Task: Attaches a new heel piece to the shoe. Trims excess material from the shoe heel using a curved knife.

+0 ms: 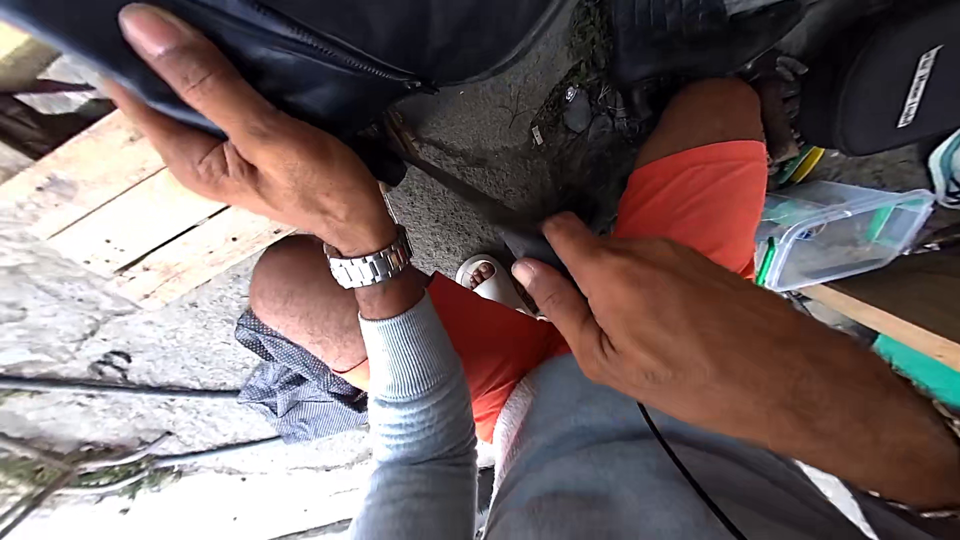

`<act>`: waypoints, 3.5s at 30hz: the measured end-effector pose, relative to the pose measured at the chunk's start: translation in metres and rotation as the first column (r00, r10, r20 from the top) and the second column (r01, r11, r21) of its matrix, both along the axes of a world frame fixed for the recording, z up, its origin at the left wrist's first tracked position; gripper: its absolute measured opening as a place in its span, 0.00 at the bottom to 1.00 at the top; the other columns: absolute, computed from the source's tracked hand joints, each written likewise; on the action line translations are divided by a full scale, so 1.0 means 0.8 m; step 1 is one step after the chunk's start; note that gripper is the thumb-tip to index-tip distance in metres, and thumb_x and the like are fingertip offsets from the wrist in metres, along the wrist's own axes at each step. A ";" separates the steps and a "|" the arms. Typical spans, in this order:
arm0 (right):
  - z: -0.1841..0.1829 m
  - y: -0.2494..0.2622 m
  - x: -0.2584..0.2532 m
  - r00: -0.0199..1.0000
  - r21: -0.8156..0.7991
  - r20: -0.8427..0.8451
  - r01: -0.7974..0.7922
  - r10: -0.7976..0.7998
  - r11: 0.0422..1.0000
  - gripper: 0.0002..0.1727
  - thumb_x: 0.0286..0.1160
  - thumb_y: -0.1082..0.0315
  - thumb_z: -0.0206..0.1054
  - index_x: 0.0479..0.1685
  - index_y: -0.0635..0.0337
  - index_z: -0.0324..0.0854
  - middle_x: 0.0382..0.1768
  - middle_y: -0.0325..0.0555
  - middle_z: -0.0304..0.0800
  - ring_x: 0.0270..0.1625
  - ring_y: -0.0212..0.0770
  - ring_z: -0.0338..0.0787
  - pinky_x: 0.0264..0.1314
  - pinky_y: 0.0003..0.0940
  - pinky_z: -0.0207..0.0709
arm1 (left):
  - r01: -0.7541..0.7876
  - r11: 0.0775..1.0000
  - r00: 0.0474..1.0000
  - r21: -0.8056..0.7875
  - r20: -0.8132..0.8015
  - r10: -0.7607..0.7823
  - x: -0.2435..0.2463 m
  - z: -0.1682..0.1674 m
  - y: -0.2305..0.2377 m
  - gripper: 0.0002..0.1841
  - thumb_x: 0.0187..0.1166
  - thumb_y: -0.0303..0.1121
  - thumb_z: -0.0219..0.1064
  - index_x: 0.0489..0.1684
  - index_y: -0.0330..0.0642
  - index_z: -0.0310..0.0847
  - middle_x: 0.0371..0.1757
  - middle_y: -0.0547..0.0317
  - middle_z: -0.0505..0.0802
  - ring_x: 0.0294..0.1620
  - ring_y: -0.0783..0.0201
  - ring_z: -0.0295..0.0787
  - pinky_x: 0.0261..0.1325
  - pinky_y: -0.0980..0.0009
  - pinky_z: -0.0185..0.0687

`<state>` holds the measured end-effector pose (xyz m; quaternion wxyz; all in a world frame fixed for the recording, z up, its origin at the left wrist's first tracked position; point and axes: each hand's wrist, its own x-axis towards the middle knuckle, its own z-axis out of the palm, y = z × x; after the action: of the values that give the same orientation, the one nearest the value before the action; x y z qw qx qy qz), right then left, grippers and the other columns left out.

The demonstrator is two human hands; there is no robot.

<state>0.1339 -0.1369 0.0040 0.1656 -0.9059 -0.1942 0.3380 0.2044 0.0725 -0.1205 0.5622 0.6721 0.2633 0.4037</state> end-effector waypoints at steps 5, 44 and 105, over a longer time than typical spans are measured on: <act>0.002 -0.002 0.012 0.997 -0.034 -0.065 -0.037 0.035 0.999 0.24 0.92 0.43 0.41 0.42 0.49 0.74 0.16 0.32 0.69 0.19 0.35 0.78 0.16 0.33 0.67 | 0.133 0.990 0.976 0.053 0.167 -0.140 -0.013 0.013 0.004 0.11 0.89 0.25 0.56 0.50 0.19 0.77 0.37 0.44 0.89 0.42 0.56 0.92 0.52 0.57 0.90; -0.052 -0.047 -0.060 0.786 0.859 -0.509 0.444 -0.349 -0.253 0.09 0.79 0.80 0.65 0.52 0.63 0.73 0.66 0.59 0.83 0.47 0.49 0.95 0.49 0.46 0.94 | 0.331 0.215 0.938 -0.919 0.295 -0.180 -0.090 0.078 -0.153 0.24 0.90 0.48 0.34 0.50 0.44 0.74 0.38 0.50 0.88 0.37 0.57 0.89 0.40 0.57 0.88; -0.133 0.055 -0.032 0.428 0.477 -0.783 0.879 0.451 -0.004 0.12 0.77 0.50 0.71 0.49 0.43 0.88 0.26 0.34 0.90 0.21 0.29 0.86 0.28 0.27 0.86 | 0.243 0.762 0.880 0.600 -0.467 0.087 -0.274 0.123 -0.017 0.60 0.61 0.57 0.84 0.93 0.37 0.52 0.88 0.42 0.71 0.76 0.54 0.83 0.73 0.55 0.84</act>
<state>0.1082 -0.0930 -0.1027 0.8634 -0.2213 -0.0543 0.4501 -0.0145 0.0588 -0.0220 0.2337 0.9108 0.2074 0.2699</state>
